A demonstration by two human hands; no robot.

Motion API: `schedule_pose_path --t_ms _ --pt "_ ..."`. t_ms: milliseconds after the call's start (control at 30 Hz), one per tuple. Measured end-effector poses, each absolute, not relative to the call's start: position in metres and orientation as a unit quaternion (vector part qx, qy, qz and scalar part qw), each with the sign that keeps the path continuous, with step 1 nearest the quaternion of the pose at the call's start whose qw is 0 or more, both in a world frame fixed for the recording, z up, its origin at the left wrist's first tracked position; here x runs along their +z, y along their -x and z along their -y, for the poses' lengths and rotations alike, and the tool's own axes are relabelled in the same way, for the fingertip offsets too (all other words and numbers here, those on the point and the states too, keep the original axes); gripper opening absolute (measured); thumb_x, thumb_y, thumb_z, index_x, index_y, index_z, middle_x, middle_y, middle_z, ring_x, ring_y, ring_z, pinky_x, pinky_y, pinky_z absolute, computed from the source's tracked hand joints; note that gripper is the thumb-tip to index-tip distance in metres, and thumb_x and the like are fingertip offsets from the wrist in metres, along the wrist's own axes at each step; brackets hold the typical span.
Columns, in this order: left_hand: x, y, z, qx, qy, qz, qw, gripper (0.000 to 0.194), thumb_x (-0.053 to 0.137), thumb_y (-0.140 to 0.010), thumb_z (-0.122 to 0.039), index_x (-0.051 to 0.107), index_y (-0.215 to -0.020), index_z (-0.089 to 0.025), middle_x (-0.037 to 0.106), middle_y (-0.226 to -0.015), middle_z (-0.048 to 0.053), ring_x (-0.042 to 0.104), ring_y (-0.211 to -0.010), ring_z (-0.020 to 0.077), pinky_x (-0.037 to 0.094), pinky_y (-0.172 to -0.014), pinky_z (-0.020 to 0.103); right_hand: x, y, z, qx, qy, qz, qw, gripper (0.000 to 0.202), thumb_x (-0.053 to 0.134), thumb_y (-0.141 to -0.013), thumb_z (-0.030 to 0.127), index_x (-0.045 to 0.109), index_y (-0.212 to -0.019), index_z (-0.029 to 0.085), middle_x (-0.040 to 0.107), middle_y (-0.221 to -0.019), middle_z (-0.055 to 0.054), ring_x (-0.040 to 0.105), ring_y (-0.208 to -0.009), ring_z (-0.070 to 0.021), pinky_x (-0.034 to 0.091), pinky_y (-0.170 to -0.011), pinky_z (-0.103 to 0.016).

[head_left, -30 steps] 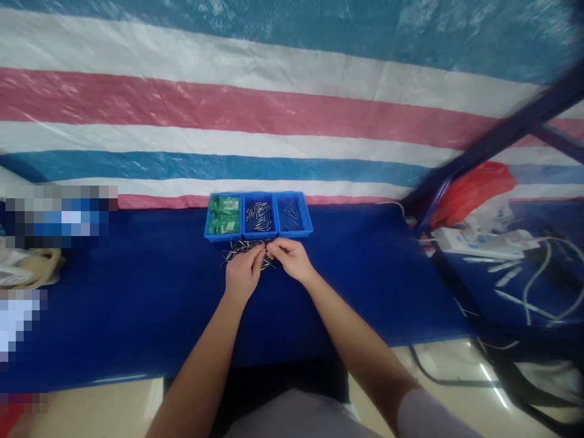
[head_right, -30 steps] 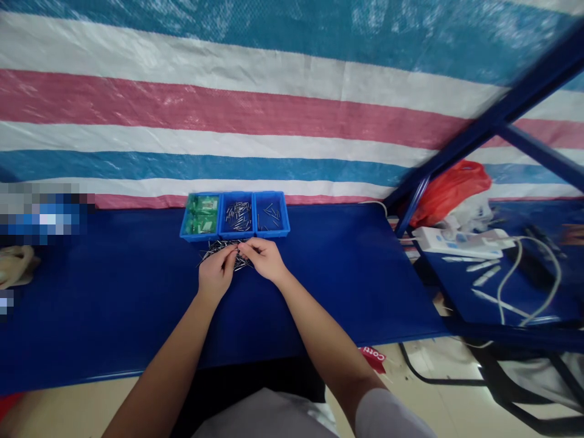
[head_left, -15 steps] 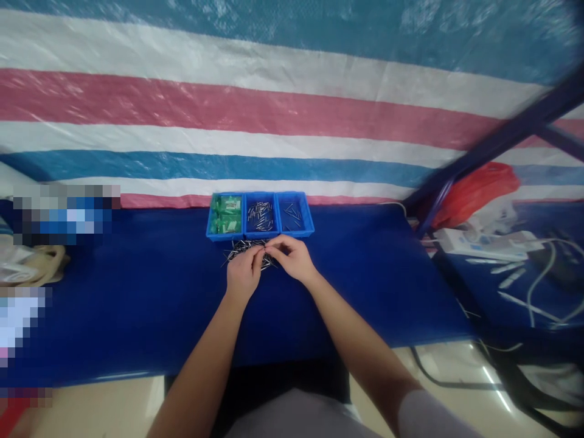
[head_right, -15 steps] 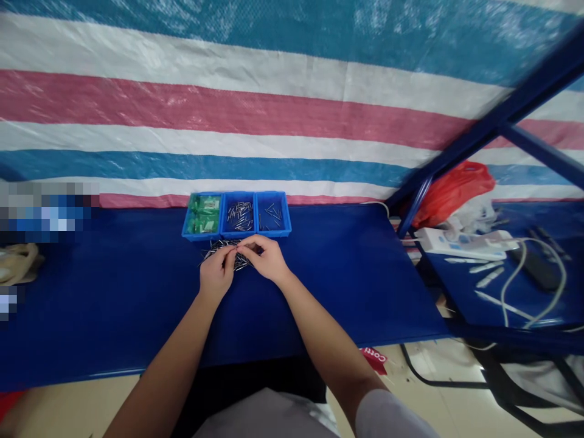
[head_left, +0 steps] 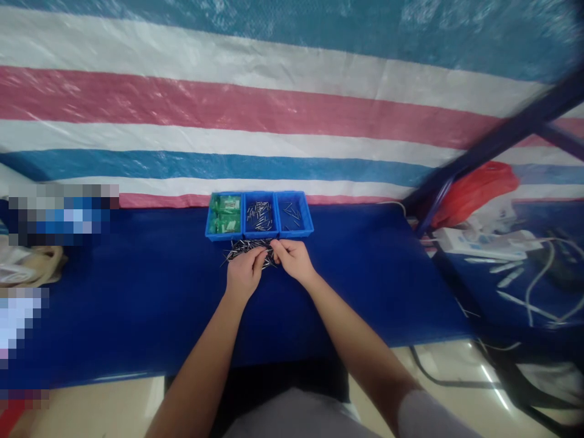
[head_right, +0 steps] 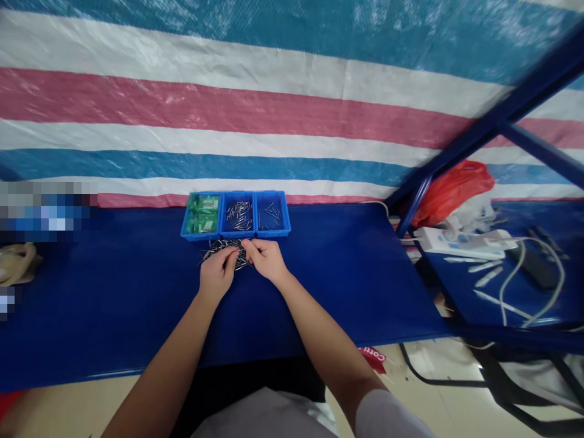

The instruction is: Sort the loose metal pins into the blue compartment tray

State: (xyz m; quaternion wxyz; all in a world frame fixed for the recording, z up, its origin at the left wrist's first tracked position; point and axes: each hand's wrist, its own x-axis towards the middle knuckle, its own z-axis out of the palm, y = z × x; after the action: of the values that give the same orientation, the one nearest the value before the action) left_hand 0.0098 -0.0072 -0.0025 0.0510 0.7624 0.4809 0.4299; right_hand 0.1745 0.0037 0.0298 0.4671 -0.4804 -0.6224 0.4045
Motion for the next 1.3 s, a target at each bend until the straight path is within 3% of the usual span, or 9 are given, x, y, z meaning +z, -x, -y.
schedule_pose_path --t_ms 133,233,400,533,833,967,1200,1300 --pt "-0.0009 -0.0096 0.0069 0.434 -0.752 -0.495 0.039 0.022 0.05 -0.097 -0.031 0.068 -0.101 -0.019 0.076 -0.092 0.004 0.071 -0.076 0.0143 0.05 -0.073 0.024 0.0289 -0.1736 -0.0045 0.377 0.46 0.638 0.489 0.024 0.064 -0.089 0.04 0.071 -0.081 0.018 0.069 -0.072 -0.001 0.06 -0.062 -0.0126 0.047 -0.059 -0.024" --pt "-0.0004 -0.0089 0.0067 0.432 -0.743 -0.51 0.028 0.023 0.049 -0.097 -0.031 0.067 -0.098 -0.018 0.075 -0.087 0.005 0.07 -0.073 0.0144 0.048 -0.07 0.024 0.0302 -0.1727 -0.0044 0.348 0.426 0.661 0.511 0.016 0.069 -0.087 0.034 0.073 -0.095 0.021 0.072 -0.088 -0.004 0.063 -0.071 -0.0143 0.05 -0.063 -0.026" --pt "-0.0006 -0.0075 0.0073 0.432 -0.739 -0.517 0.019 0.023 0.048 -0.097 -0.031 0.066 -0.089 -0.019 0.071 -0.072 0.002 0.066 -0.063 0.0134 0.045 -0.064 0.023 0.0307 -0.1737 -0.005 0.33 0.398 0.693 0.503 0.01 0.066 -0.09 0.029 0.074 -0.091 0.023 0.073 -0.092 -0.005 0.066 -0.081 -0.0169 0.053 -0.07 -0.03" --pt "0.0007 -0.0084 0.008 0.432 -0.739 -0.517 0.03 0.025 0.047 -0.097 -0.032 0.067 -0.088 -0.019 0.071 -0.073 0.002 0.066 -0.064 0.0132 0.045 -0.064 0.023 0.0297 -0.175 -0.0054 0.326 0.394 0.706 0.49 0.013 0.062 -0.093 0.026 0.072 -0.086 0.021 0.072 -0.087 -0.004 0.066 -0.082 -0.0163 0.052 -0.077 -0.03" --pt "-0.0019 -0.009 0.0081 0.449 -0.734 -0.505 0.075 0.025 0.05 -0.096 -0.033 0.065 -0.11 -0.019 0.075 -0.091 0.004 0.07 -0.074 0.0138 0.051 -0.072 0.024 0.0318 -0.1785 -0.0046 0.324 0.407 0.728 0.447 0.034 0.049 -0.099 0.033 0.066 -0.073 0.019 0.065 -0.07 -0.001 0.06 -0.066 -0.0127 0.048 -0.068 -0.025" --pt "-0.0037 -0.0085 0.0072 0.442 -0.737 -0.504 0.082 0.022 0.049 -0.096 -0.033 0.066 -0.104 -0.02 0.074 -0.085 0.003 0.07 -0.072 0.0135 0.05 -0.07 0.024 0.0304 -0.1792 -0.0044 0.319 0.424 0.732 0.428 0.041 0.046 -0.1 0.036 0.064 -0.068 0.019 0.06 -0.064 0.0 0.058 -0.062 -0.0116 0.046 -0.065 -0.024" --pt "-0.0025 -0.0076 0.0064 0.437 -0.726 -0.53 0.042 0.026 0.047 -0.097 -0.036 0.064 -0.089 -0.018 0.069 -0.072 0.002 0.064 -0.062 0.0128 0.044 -0.063 0.024 0.0264 -0.1756 -0.0028 0.287 0.398 0.74 0.461 0.014 0.06 -0.094 0.029 0.072 -0.092 0.021 0.068 -0.084 -0.003 0.062 -0.074 -0.0137 0.051 -0.07 -0.026" --pt "-0.0021 -0.0073 0.0065 0.417 -0.73 -0.541 0.024 0.032 0.044 -0.098 -0.039 0.062 -0.08 -0.019 0.065 -0.065 0.001 0.061 -0.059 0.0129 0.041 -0.06 0.024 0.0252 -0.1748 -0.0027 0.255 0.37 0.753 0.481 0.013 0.061 -0.094 0.026 0.073 -0.099 0.022 0.07 -0.091 -0.005 0.065 -0.083 -0.016 0.054 -0.076 -0.029"
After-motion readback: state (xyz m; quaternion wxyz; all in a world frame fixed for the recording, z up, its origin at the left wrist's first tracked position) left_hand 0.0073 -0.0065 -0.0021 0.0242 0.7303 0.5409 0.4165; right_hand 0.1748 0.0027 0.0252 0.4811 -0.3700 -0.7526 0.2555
